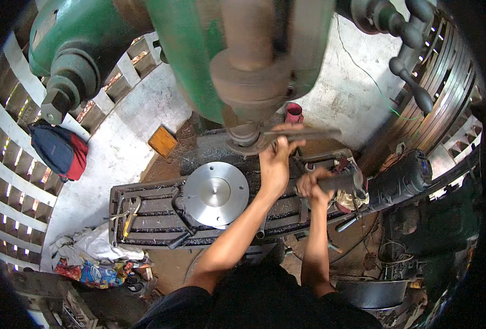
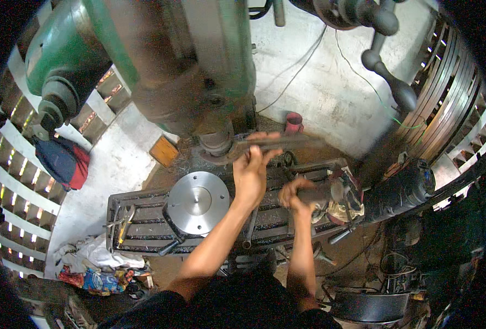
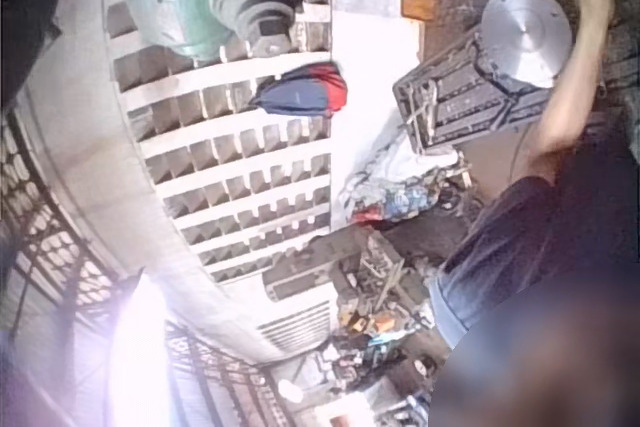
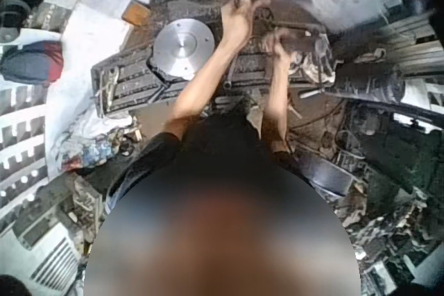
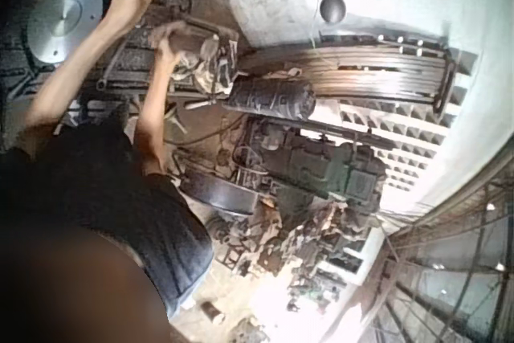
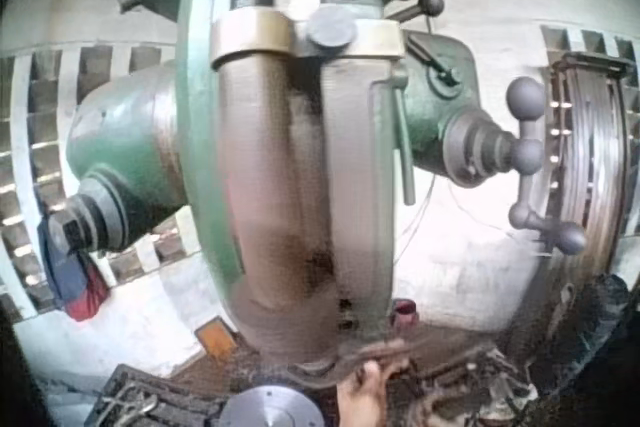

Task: The person operates a drill press in a workshop, using a hammer to tap a metal rod and adjusting the machine with handwheels. They then use a brush to clear metal shavings from the table and reposition the workpiece.

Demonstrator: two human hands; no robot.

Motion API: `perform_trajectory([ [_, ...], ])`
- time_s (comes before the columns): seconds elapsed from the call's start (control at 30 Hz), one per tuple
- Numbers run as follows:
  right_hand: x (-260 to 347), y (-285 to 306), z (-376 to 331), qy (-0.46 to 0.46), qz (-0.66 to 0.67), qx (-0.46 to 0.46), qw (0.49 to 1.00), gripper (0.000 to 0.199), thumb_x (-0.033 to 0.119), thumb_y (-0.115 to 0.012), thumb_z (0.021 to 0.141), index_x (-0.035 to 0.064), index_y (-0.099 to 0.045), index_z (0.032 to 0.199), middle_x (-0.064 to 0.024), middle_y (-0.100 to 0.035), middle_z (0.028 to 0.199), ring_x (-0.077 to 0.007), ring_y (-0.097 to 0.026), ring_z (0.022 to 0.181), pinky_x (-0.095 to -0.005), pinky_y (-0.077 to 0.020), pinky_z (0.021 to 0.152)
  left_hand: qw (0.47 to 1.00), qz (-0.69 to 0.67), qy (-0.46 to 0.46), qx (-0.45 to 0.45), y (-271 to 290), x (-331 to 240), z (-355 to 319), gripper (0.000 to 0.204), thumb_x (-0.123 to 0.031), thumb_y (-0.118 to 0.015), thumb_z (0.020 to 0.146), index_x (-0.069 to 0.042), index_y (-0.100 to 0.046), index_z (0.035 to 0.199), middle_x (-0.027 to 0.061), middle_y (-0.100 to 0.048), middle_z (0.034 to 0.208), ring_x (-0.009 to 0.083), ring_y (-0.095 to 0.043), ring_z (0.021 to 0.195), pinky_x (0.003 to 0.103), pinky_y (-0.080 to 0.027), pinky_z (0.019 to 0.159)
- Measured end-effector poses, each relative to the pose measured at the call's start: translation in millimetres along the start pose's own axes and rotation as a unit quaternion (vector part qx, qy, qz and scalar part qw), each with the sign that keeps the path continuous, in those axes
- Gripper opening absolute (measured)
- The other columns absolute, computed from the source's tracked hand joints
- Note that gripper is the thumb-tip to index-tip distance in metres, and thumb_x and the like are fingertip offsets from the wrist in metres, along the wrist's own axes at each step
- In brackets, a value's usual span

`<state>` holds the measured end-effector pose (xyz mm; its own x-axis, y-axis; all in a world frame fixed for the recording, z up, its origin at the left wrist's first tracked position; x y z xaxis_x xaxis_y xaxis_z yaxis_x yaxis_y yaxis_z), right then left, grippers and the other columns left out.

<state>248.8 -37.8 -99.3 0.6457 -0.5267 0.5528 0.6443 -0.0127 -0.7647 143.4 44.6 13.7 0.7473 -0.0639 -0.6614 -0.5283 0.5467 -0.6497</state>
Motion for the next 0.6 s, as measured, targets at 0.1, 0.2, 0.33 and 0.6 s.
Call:
perform_trajectory([
  [0.1,21.9,-23.3,-47.8,0.049,-0.142,0.080,0.985,0.032,0.008,-0.072,0.072,0.0073,-0.040,0.071,-0.0041,-0.043,0.054,-0.0159,-0.039,0.044,-0.0309,-0.0336,0.043,0.999,-0.006,0.036,0.036,8.3,-4.0,-30.6,0.040,-0.033,-0.043,0.100,0.001,-0.046,0.120,0.0170,-0.061,0.109,0.0229,-0.057,0.102,0.038,-0.044,0.090],
  [0.2,33.8,-40.8,-83.2,0.038,-0.214,0.073,0.973,0.033,0.011,-0.071,0.072,0.0086,-0.038,0.067,-0.0052,-0.046,0.057,-0.0164,-0.043,0.047,-0.0306,-0.0375,0.045,0.993,-0.062,0.079,0.054,18.0,-13.1,-49.3,0.043,-0.039,-0.042,0.099,0.000,-0.046,0.118,0.0154,-0.061,0.104,0.0200,-0.058,0.095,0.032,-0.044,0.080],
  [0.33,37.0,-57.4,-117.8,0.013,-0.221,0.028,0.975,0.032,0.014,-0.071,0.070,0.0072,-0.040,0.066,-0.0067,-0.049,0.058,-0.0183,-0.047,0.049,-0.0325,-0.0398,0.048,0.985,-0.089,0.130,0.069,24.8,-29.8,-58.9,0.044,-0.039,-0.040,0.100,0.000,-0.046,0.118,0.0134,-0.060,0.099,0.0198,-0.058,0.096,0.032,-0.045,0.080],
  [0.6,20.2,-62.9,-170.7,-0.050,-0.286,-0.056,0.955,0.023,0.008,-0.070,0.063,0.0027,-0.048,0.065,-0.0048,-0.049,0.059,-0.0182,-0.052,0.056,-0.0318,-0.0441,0.054,0.982,-0.067,0.147,0.096,24.6,-51.7,-68.9,0.042,-0.036,-0.037,0.101,0.001,-0.046,0.119,0.0136,-0.060,0.098,0.0197,-0.060,0.092,0.031,-0.047,0.075],
])
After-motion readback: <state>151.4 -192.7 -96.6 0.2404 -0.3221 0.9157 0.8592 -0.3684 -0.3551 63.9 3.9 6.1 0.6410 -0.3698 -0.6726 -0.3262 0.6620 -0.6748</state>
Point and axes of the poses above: each hand's wrist, its own z-axis towards the middle knuckle, its own y-axis out of the back of the hand, x = y × z, the point moved 8 cm from there along z, towards the middle knuckle
